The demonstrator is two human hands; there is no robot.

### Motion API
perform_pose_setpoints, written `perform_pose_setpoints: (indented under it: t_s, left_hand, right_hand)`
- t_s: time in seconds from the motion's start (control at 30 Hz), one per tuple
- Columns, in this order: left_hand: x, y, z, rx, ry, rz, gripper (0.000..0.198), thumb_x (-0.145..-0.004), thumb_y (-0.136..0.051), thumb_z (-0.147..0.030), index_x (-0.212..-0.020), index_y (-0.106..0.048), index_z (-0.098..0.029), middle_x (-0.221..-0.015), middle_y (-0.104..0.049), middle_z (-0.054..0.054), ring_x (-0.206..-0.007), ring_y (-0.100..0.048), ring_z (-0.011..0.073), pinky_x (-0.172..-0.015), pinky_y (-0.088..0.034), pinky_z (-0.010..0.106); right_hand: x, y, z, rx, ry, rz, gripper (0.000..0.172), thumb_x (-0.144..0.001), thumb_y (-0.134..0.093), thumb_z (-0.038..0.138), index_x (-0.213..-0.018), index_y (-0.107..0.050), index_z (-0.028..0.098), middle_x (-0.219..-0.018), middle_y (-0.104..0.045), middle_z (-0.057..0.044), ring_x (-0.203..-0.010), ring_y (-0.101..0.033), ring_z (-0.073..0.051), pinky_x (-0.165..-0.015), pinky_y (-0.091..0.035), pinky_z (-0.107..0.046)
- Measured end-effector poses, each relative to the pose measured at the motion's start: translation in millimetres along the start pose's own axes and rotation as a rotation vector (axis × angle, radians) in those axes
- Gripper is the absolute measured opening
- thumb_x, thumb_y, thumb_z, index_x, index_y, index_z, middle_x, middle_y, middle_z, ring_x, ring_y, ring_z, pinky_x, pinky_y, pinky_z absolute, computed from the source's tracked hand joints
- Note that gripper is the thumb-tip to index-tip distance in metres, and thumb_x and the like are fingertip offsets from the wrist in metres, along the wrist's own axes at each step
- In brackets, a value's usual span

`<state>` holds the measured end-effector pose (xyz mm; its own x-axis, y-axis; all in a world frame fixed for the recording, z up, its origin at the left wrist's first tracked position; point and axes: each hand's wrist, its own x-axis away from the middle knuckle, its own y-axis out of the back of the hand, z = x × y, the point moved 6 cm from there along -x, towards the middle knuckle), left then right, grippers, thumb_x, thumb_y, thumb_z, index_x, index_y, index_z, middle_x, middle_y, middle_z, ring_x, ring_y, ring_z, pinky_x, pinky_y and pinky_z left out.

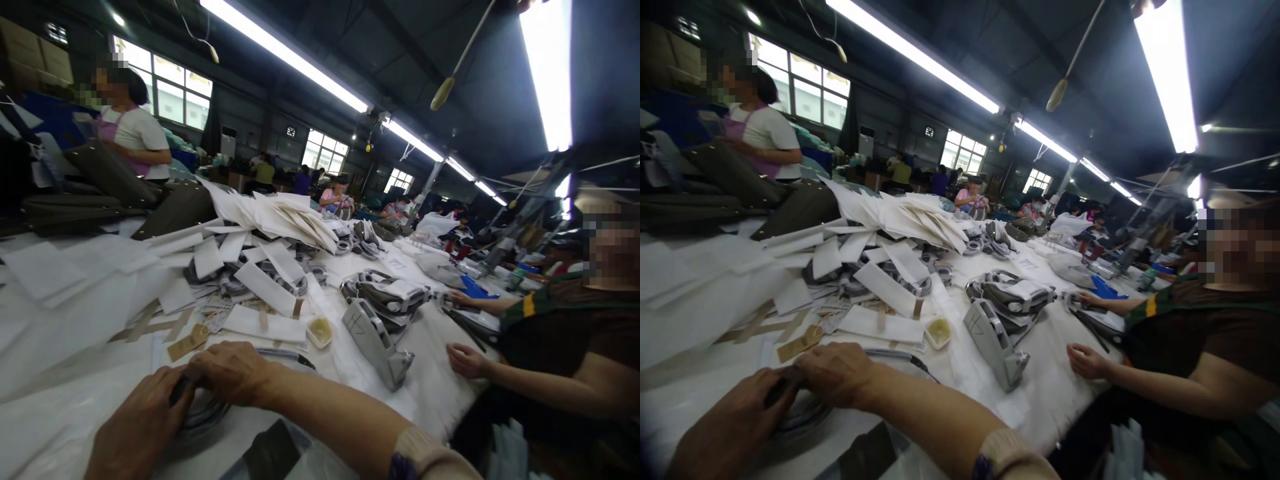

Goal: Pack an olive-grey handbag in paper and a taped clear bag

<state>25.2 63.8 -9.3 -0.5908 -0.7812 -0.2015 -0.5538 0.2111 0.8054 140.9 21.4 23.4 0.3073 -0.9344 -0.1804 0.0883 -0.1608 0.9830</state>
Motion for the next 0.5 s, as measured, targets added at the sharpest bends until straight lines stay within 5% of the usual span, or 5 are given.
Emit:
perform_pose_setpoints:
  t_s: [0.13,0.2,0.37,0.5]
  left_hand:
    - [15.3,0.5,-6.3,-0.059,0.131,0.155,0.028,-0.085,-0.048,-0.028,-0.108,-0.064,-0.02,-0.114,-0.066,0.006,-0.11,-0.059,0.0228,-0.094,-0.043,0.034]
    - [15.6,7.9,-4.9,0.008,0.163,0.205,0.026,-0.088,-0.053,-0.034,-0.107,-0.065,-0.022,-0.11,-0.067,0.004,-0.106,-0.061,0.0196,-0.09,-0.044,0.029]
    - [-8.5,65.4,31.5,-0.155,0.396,0.005,0.023,-0.093,-0.048,-0.029,-0.108,-0.064,-0.022,-0.113,-0.067,0.004,-0.105,-0.062,0.0191,-0.09,-0.044,0.03]
    - [-47.0,83.5,47.3,-0.321,0.411,0.044,0.02,-0.094,-0.05,-0.024,-0.099,-0.066,-0.014,-0.106,-0.067,0.011,-0.106,-0.061,0.0248,-0.092,-0.045,0.039]
  right_hand:
    - [16.2,-8.0,10.3,-0.086,-0.039,0.022,0.01,-0.091,-0.055,0.018,-0.099,-0.061,0.017,-0.095,-0.067,-0.005,-0.087,-0.062,-0.019,-0.074,-0.048,-0.029]
    - [22.1,-12.1,9.1,-0.153,-0.042,-0.017,0.012,-0.085,-0.058,0.008,-0.096,-0.062,0.013,-0.093,-0.066,-0.008,-0.09,-0.061,-0.022,-0.078,-0.048,-0.031]
    - [25.1,-27.5,-0.3,-0.295,-0.044,-0.056,0.025,-0.079,-0.061,0.002,-0.102,-0.062,0.013,-0.098,-0.063,-0.009,-0.092,-0.058,-0.024,-0.083,-0.047,-0.036]
    - [24.2,-35.7,-1.1,-0.347,-0.104,0.003,0.03,-0.079,-0.058,0.001,-0.104,-0.063,0.015,-0.102,-0.063,-0.008,-0.098,-0.058,-0.025,-0.089,-0.046,-0.037]
